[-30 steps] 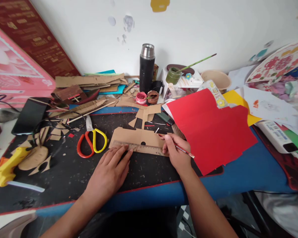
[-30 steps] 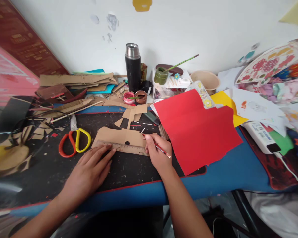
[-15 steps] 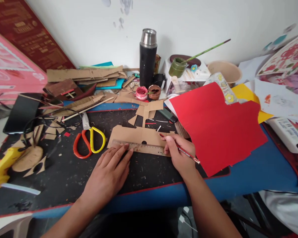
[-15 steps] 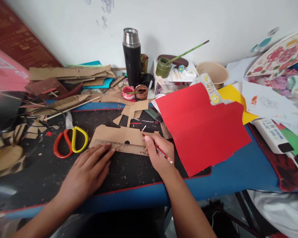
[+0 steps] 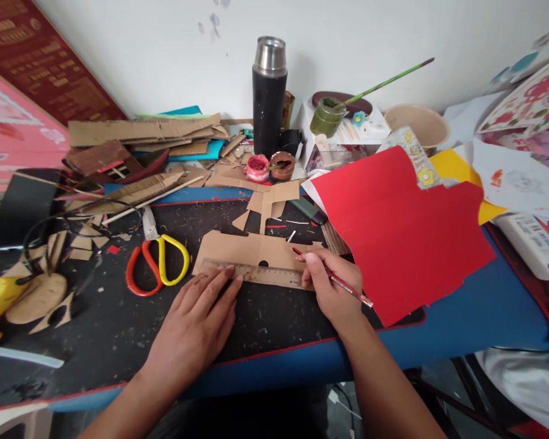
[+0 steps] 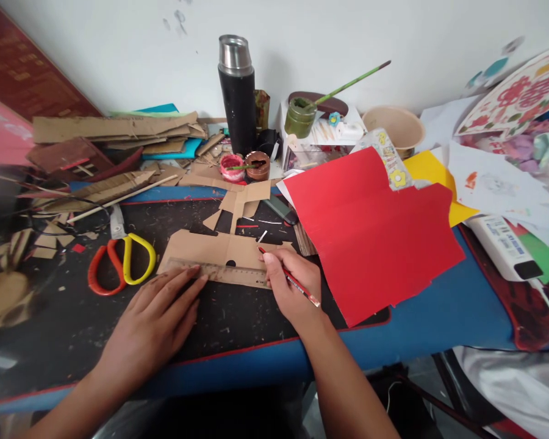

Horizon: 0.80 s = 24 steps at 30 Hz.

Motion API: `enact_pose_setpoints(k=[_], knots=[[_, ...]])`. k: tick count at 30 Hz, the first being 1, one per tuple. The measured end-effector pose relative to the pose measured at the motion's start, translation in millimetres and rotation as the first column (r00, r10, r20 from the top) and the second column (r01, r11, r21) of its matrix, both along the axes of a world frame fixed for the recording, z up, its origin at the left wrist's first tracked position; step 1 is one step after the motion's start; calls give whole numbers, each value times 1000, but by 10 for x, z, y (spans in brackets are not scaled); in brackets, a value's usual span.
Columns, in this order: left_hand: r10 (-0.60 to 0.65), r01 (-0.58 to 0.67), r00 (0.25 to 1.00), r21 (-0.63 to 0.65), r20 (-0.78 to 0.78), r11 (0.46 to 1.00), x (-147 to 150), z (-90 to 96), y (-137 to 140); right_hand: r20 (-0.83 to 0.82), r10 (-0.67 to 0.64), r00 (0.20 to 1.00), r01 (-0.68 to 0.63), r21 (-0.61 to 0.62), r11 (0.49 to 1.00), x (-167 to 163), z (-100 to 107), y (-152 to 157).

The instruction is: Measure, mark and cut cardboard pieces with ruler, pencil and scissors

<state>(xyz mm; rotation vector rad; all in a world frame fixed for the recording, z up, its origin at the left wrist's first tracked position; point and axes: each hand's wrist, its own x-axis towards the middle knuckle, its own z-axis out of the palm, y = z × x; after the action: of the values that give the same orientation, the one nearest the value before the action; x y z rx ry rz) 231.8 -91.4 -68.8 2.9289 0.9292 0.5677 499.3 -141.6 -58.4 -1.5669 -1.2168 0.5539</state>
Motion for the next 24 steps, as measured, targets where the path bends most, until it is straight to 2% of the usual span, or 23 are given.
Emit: enact_pose_setpoints(k=[24], knots=[[-16, 17, 999, 28, -30, 999, 11, 19, 2, -18, 12, 1000, -12, 20, 1000, 5, -53, -12]])
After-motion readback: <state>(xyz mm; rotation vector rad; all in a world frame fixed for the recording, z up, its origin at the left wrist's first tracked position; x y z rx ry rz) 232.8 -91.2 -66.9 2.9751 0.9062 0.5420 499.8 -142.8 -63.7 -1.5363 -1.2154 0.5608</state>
